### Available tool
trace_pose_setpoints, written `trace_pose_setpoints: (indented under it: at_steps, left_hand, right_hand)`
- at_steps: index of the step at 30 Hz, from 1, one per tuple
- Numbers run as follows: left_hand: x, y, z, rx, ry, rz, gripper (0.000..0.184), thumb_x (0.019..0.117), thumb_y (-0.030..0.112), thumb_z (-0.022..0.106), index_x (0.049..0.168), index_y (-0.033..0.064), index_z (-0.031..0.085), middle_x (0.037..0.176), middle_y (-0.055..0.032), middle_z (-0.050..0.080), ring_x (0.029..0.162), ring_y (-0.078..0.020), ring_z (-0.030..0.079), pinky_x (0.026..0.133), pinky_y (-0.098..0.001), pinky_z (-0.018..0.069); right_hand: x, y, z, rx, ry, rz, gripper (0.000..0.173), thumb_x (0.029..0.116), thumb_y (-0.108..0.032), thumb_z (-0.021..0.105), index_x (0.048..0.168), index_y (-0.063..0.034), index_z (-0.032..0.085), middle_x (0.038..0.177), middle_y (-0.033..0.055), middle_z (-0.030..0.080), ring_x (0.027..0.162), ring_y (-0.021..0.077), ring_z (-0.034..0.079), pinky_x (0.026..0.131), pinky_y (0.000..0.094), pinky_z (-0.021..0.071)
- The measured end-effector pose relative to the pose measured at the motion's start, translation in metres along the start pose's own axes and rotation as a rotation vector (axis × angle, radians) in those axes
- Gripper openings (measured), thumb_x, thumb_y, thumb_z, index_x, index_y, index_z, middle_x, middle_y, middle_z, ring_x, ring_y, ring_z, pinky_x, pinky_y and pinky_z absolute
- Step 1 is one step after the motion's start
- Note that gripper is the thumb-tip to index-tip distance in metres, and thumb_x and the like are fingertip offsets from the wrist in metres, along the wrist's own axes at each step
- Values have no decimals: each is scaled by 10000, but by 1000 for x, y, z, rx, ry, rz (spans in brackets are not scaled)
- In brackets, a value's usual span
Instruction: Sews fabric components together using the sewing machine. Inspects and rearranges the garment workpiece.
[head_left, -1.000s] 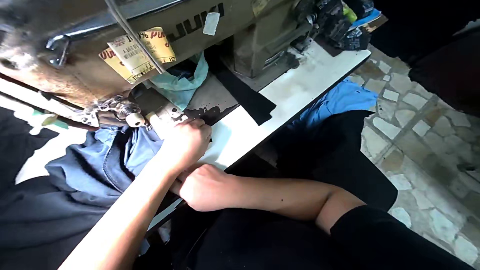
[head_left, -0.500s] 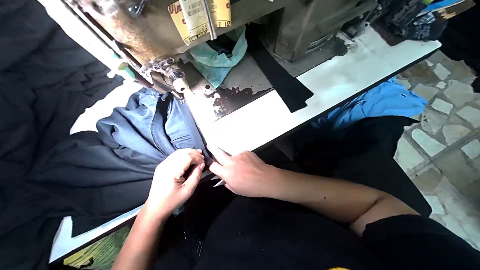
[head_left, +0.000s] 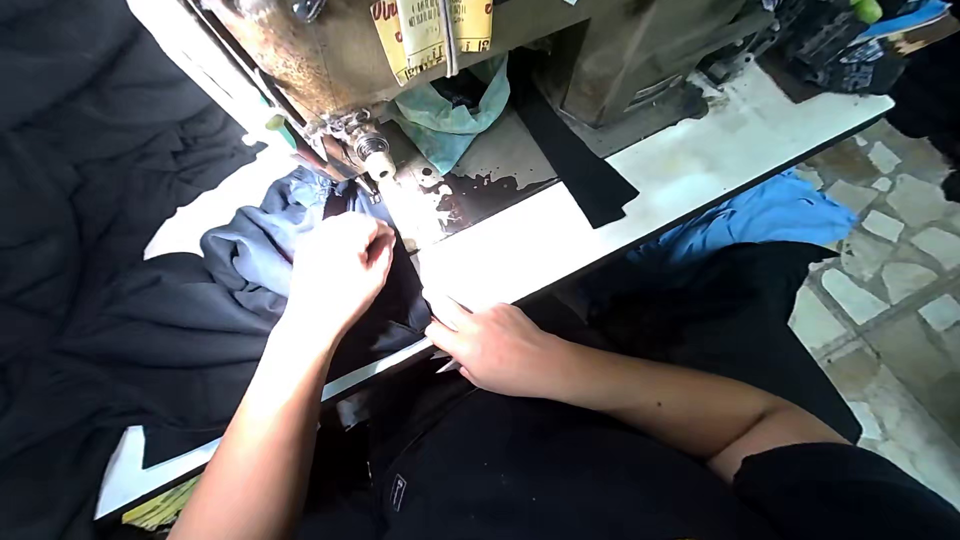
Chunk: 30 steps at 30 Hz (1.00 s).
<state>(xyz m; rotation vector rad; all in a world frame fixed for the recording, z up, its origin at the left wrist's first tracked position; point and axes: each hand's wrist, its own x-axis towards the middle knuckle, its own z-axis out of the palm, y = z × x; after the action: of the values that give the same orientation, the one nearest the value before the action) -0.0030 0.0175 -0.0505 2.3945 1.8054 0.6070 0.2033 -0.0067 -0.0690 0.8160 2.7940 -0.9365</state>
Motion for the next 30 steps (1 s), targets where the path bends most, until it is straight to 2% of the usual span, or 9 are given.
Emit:
trace_pose_setpoints:
  at_steps: [4,7,10,13,16,20,23,27,30]
  left_hand:
    - [14,-13,20,76,-82,-25,164,941,33,605,926,-69,733,1053,-284,709,1058,-487,667,894,-645,495]
    - [-8,-15,27,15,-53,16,143,912,37,643,923,-62,746,1155,-275,692,1136,-468,646,957,-605,497]
    - [-32,-8,30,-66,-54,-16,213,943,98,618,985,-64,748,1306,-253,651,1268,-426,594,1071,-576,445]
    - [-46,-4,34,-83,-24,-39,294,964,162,572,1060,-44,759,1362,-222,641,1324,-405,570,1109,-553,424]
    - [-53,1,36,-77,4,-51,288,963,142,576,1076,-49,759,1344,-220,657,1309,-411,586,1099,-548,441]
    - [-58,5,37,-41,37,-22,262,948,121,587,1016,-60,765,1289,-237,683,1234,-434,637,1026,-566,490]
    - [-60,6,38,-21,42,20,249,929,123,600,982,-50,770,1272,-240,690,1235,-453,631,1038,-588,480]
    - [-61,5,39,0,57,46,243,918,140,605,957,-29,775,1242,-243,699,1220,-459,634,1018,-590,486]
    - [-62,2,37,9,13,68,296,931,177,564,997,-21,774,1266,-248,682,1271,-490,584,1051,-625,448]
  right_hand:
    - [-1,2,5,7,44,-13,331,989,-90,585,1310,-24,629,1533,211,468,822,333,694,630,451,536]
    - [-1,3,6,25,54,-21,331,987,-84,585,1309,-17,626,1559,216,441,825,338,697,634,451,537]
    - [-1,3,6,35,53,-30,345,973,-68,595,1310,-5,623,1534,239,458,803,349,694,629,463,535]
    - [-1,5,7,16,74,-42,339,986,-82,584,1315,-6,619,1476,239,510,767,339,687,608,452,533]
    - [-1,4,6,-9,57,-30,363,984,-82,585,1339,-11,603,1469,232,516,755,327,683,602,439,526]
    - [-1,3,8,-7,73,-23,364,988,-85,579,1344,-12,602,1458,232,525,759,335,682,601,444,526]
    - [-1,3,11,-16,97,-22,381,983,-72,577,1359,-16,600,1466,231,521,751,327,683,605,438,532]
    - [0,10,32,-146,408,-167,224,963,-64,589,1133,-3,721,1349,182,648,626,256,673,497,366,511]
    - [1,12,30,-135,400,-229,209,965,-61,589,1102,27,721,1297,183,678,721,283,714,555,391,550]
